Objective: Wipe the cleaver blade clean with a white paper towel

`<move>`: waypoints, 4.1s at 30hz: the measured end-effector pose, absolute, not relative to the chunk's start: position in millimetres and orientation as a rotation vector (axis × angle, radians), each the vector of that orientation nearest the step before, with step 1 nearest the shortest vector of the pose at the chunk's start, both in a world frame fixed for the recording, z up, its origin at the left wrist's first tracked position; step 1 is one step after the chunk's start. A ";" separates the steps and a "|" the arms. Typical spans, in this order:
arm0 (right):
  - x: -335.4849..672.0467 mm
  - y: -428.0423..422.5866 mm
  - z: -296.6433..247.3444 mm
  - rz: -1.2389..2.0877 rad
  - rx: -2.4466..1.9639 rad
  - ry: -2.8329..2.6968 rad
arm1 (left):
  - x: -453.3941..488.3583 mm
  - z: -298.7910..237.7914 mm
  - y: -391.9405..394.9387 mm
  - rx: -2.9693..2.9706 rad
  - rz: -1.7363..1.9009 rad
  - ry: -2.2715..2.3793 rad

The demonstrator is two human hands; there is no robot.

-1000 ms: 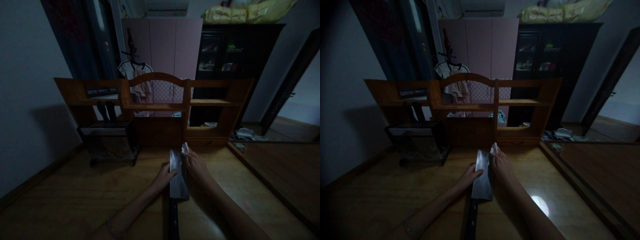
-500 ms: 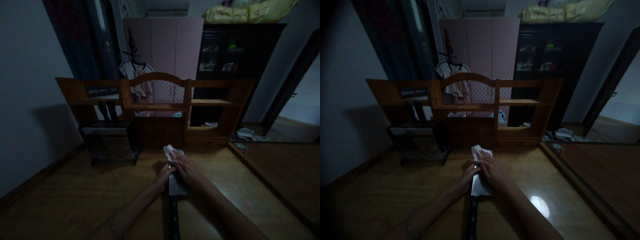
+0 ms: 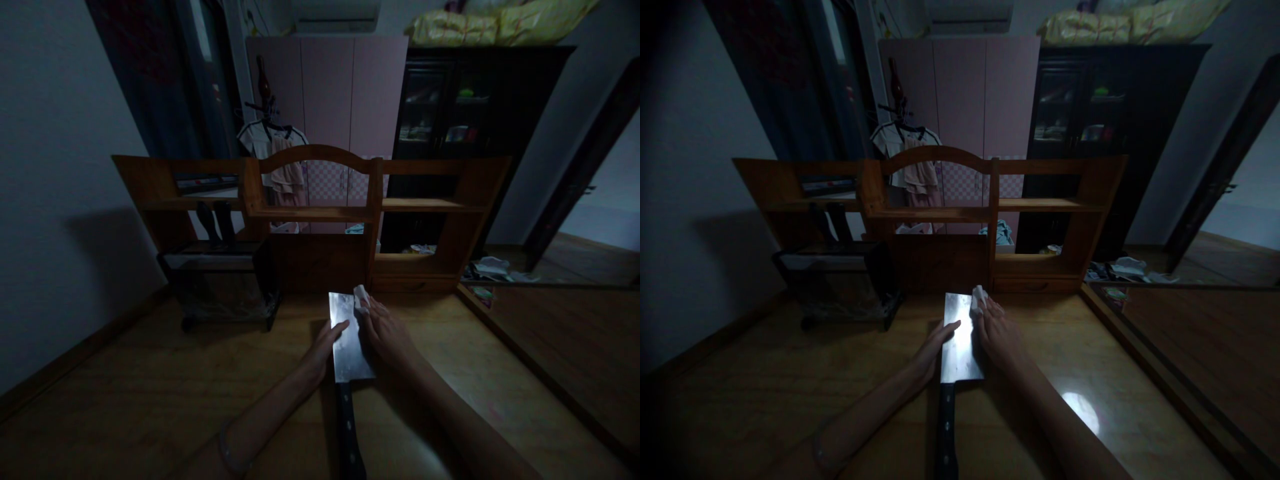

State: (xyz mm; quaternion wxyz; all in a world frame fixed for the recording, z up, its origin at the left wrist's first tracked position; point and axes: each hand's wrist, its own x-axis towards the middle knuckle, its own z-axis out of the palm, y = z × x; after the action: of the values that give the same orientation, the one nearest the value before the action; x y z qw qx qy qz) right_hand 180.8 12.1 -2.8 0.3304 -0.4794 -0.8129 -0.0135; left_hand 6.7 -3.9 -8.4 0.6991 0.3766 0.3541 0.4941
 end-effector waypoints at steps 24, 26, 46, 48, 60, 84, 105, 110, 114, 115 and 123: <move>172.1 -0.7 4.0 0.063 -1.303 -2.312 | 7.7 -15.6 8.4 0.585 0.975 0.421; 173.7 0.3 1.0 0.041 -1.370 -2.292 | 7.6 -13.1 6.1 0.593 0.950 0.431; 157.7 -9.9 7.2 0.260 -0.951 -2.311 | 4.8 -2.7 -3.4 0.478 0.802 0.301; 163.8 -3.6 2.4 0.260 -1.017 -2.289 | 4.1 -2.9 -2.2 0.499 0.829 0.306; 175.8 8.0 -10.9 0.206 -1.278 -2.220 | -4.3 3.9 4.0 0.482 0.942 0.438; 151.4 -18.3 10.5 0.257 -0.948 -2.403 | -6.6 -16.3 11.1 0.455 0.954 0.438; 171.2 2.4 -0.6 -0.052 -1.283 -2.269 | -1.4 -8.7 10.4 0.424 1.014 0.544; 149.4 -16.3 10.8 0.085 -1.010 -2.408 | -1.9 -18.4 14.7 0.344 1.013 0.495; 135.8 -27.4 11.6 0.154 -0.925 -2.467 | -3.5 -28.3 18.8 0.291 1.015 0.584; 135.2 -28.0 11.5 0.164 -0.915 -2.475 | -3.3 -28.1 19.0 0.289 1.013 0.590; 145.7 -23.9 13.0 0.060 -1.115 -2.476 | -1.2 -13.4 15.6 0.366 0.991 0.491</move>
State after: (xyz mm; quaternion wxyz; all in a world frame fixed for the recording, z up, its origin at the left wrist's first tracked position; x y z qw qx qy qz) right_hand 145.7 -23.9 13.0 0.2110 -0.4013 -0.8911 0.0216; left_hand -1.2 15.6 -13.4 0.8350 0.1730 0.2321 0.4679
